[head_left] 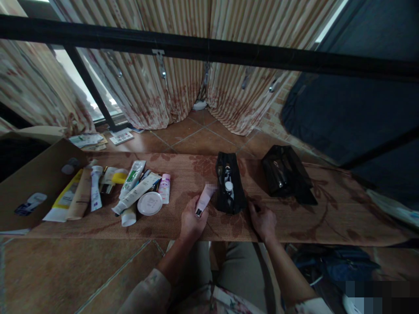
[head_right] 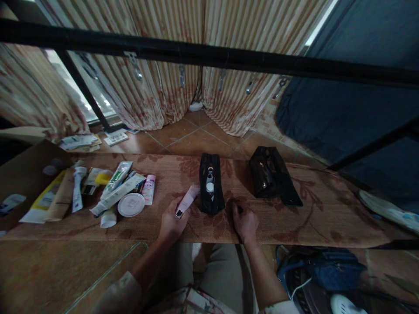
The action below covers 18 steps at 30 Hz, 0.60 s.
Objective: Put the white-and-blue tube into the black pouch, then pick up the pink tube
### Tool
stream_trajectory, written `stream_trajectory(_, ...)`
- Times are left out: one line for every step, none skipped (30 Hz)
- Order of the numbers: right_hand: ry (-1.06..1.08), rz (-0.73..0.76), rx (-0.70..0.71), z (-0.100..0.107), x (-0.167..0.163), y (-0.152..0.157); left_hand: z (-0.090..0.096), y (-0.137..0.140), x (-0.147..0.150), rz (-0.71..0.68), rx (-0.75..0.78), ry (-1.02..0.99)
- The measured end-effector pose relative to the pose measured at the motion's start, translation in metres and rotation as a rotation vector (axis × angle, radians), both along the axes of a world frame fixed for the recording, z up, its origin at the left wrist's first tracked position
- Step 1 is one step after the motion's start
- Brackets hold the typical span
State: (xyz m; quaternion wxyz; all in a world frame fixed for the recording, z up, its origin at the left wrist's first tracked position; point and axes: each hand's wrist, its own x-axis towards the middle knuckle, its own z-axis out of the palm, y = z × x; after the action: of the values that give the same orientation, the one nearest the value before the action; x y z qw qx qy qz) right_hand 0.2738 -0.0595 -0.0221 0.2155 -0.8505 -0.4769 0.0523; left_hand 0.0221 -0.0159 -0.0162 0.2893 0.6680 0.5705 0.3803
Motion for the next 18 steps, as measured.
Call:
stream_trajectory(-0.001,-0.004,-0.012,0.0001,-0.0002,0.0001,0.0015,-0.0004,-0.0001,0.002,-0.019,-0.009)
stream_trajectory(-0.001,-0.011,-0.024,0.0003,-0.0004,0.0001,0.0032,-0.0008,-0.0002,0.006,-0.034,-0.020)
stream_trajectory(0.001,-0.019,-0.034,0.0006,-0.0006,0.0001,0.0048,-0.0014,-0.0003,0.011,-0.046,-0.034)
stream_trajectory(0.005,-0.026,-0.044,0.0009,-0.0008,0.0001,0.0064,-0.0019,-0.0005,0.022,-0.053,-0.051)
stream_trajectory(0.010,-0.032,-0.053,0.0012,-0.0009,0.0000,0.0077,-0.0025,-0.0007,0.037,-0.055,-0.069)
stream_trajectory(0.015,-0.036,-0.059,0.0016,-0.0011,-0.0001,0.0086,-0.0031,-0.0010,0.054,-0.053,-0.089)
stream_trajectory(0.020,-0.038,-0.063,0.0021,-0.0012,-0.0002,0.0090,-0.0035,-0.0014,0.073,-0.049,-0.111)
stream_trajectory(0.024,-0.038,-0.067,0.0025,-0.0013,-0.0003,0.0091,-0.0039,-0.0018,0.094,-0.042,-0.133)
stream_trajectory(0.025,-0.041,-0.071,0.0029,-0.0014,-0.0003,0.0087,-0.0041,-0.0021,0.119,-0.033,-0.153)
stream_trajectory(0.024,-0.044,-0.073,0.0032,-0.0014,-0.0002,0.0082,-0.0041,-0.0025,0.143,-0.024,-0.168)
stream_trajectory(0.023,-0.043,-0.076,0.0033,-0.0013,-0.0001,0.0075,-0.0040,-0.0028,0.166,-0.015,-0.180)
stream_trajectory(0.020,-0.038,-0.079,0.0033,-0.0013,0.0000,0.0067,-0.0038,-0.0031,0.186,-0.009,-0.188)
stream_trajectory(0.014,-0.035,-0.084,0.0031,-0.0011,0.0002,0.0060,-0.0035,-0.0032,0.205,-0.003,-0.189)
stream_trajectory(0.008,-0.032,-0.089,0.0028,-0.0009,0.0002,0.0055,-0.0031,-0.0034,0.218,0.001,-0.185)
stream_trajectory(0.002,-0.030,-0.094,0.0023,-0.0006,0.0002,0.0050,-0.0028,-0.0034,0.227,0.002,-0.176)
stream_trajectory(-0.003,-0.029,-0.098,0.0018,-0.0003,0.0002,0.0046,-0.0024,-0.0035,0.232,0.005,-0.164)
stream_trajectory(-0.007,-0.030,-0.099,0.0012,0.0001,0.0000,0.0042,-0.0022,-0.0035,0.235,0.008,-0.151)
stream_trajectory(-0.010,-0.029,-0.095,0.0005,0.0005,-0.0001,0.0037,-0.0019,-0.0036,0.236,0.011,-0.138)
